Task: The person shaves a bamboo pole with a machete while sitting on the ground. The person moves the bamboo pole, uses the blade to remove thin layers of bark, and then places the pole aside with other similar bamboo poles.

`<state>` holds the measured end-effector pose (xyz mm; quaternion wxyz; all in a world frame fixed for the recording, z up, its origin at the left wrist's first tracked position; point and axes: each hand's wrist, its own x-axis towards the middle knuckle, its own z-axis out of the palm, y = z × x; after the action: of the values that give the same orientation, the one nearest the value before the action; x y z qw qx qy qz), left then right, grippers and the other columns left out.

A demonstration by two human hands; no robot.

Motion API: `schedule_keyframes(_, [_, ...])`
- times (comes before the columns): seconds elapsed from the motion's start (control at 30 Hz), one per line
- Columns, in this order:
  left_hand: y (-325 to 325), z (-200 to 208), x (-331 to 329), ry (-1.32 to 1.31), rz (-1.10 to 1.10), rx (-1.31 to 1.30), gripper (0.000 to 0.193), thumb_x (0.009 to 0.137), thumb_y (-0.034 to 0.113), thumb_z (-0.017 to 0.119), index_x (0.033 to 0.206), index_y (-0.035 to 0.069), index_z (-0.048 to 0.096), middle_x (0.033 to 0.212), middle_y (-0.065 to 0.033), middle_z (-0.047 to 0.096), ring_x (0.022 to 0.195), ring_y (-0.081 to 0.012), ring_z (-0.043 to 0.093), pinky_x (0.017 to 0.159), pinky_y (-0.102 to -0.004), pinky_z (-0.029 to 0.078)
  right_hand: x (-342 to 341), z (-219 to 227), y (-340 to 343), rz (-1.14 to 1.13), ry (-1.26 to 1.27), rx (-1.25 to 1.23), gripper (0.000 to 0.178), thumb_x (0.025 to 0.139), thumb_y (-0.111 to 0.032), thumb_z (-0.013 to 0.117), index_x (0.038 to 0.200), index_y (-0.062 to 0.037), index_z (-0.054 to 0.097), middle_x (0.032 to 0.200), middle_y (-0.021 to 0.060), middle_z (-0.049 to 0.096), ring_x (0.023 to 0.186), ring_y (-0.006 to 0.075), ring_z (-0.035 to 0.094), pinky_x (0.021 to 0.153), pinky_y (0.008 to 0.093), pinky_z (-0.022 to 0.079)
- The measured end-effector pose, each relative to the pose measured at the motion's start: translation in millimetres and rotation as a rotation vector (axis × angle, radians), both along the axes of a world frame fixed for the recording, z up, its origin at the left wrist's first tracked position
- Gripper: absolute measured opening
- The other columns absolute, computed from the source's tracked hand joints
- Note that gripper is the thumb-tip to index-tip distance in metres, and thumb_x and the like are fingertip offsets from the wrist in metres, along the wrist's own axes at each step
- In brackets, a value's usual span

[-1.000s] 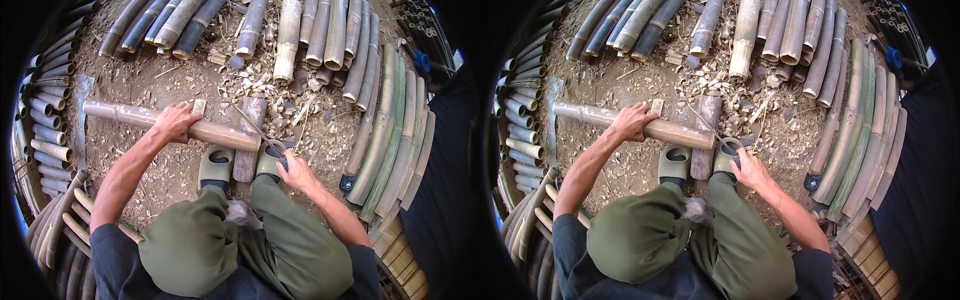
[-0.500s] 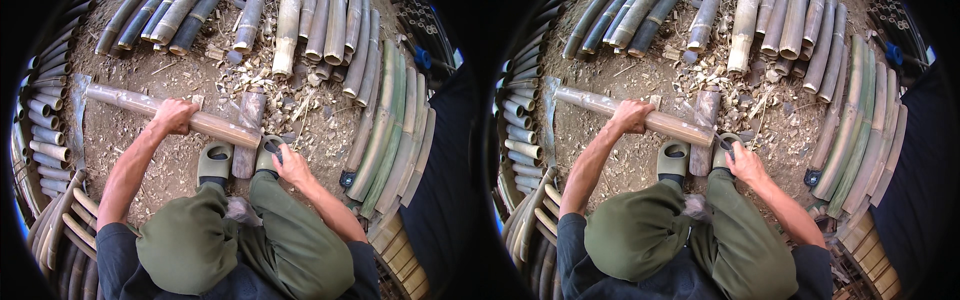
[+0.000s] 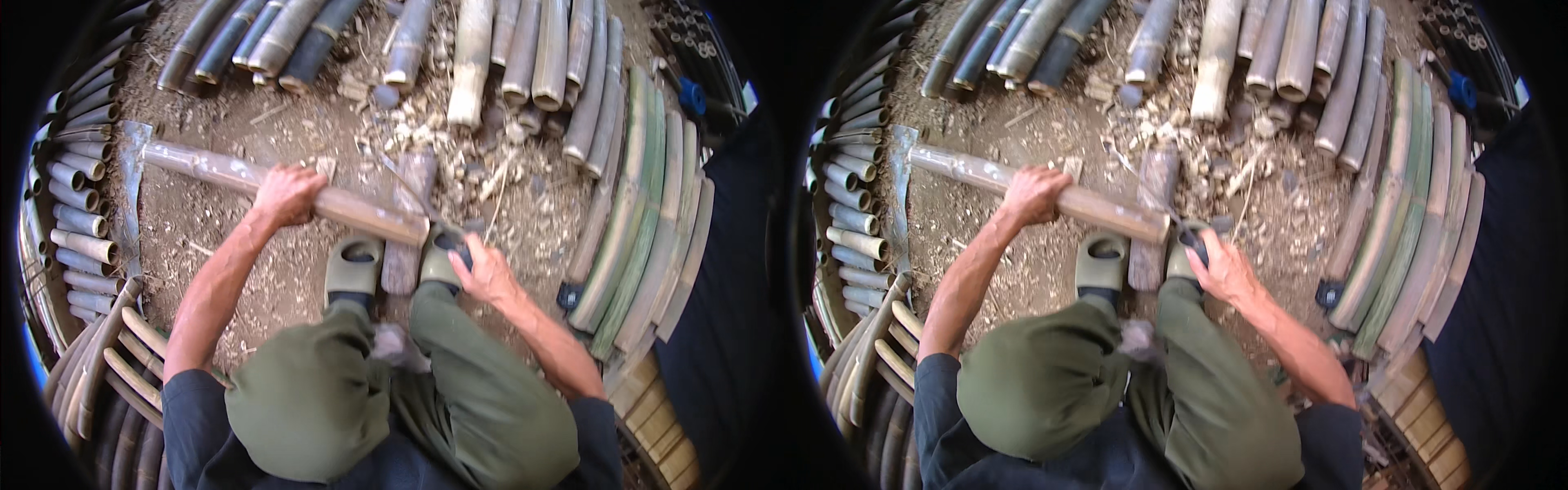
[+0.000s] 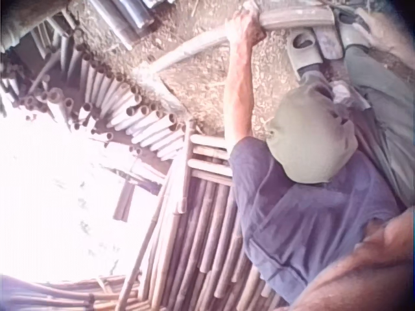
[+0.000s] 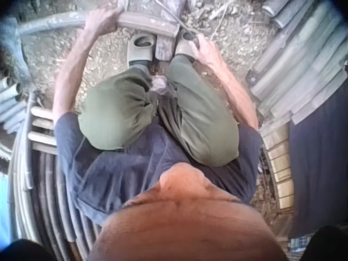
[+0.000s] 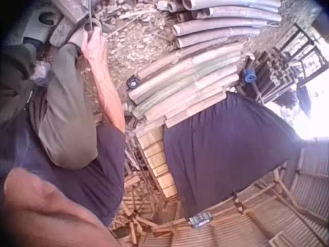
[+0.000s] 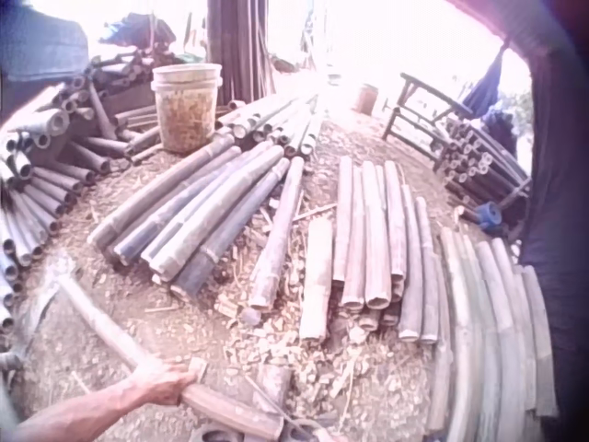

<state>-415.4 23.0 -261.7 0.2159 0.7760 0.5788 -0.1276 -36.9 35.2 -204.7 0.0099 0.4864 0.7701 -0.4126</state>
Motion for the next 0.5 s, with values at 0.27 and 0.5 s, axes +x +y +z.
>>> schedule_keyframes(0.27, [-34,-36,6,-0.076,-0.006,0.390,0.042,0.072,0.018,0.075,0.111,0.013,0.061,0.095,-0.0042,0.063,0.097,-0.0229,0.063,0.091,-0.0425,0.047,11,-25,-19,0.064,-0.224,-0.029,0.035,0.096,-0.028,0.065,0.113,0.0009,0.053,0.077,0.0229,0.067,0.063,0.0374,0.069,0.056,0.0427,0.054])
schedule_keyframes(0.5, [-54,-28,-1,-0.097,-0.002,0.529,0.033,0.077,0.017,0.067,0.108,0.013,0.060,0.092,-0.0033,0.062,0.093,-0.0222,0.063,0.086,-0.0426,0.046,-40,55,-22,-0.101,0.398,0.166,0.031,0.094,-0.025,0.067,0.110,-0.0015,0.055,0.080,0.0244,0.067,0.066,0.0405,0.069,0.056,0.0444,0.054])
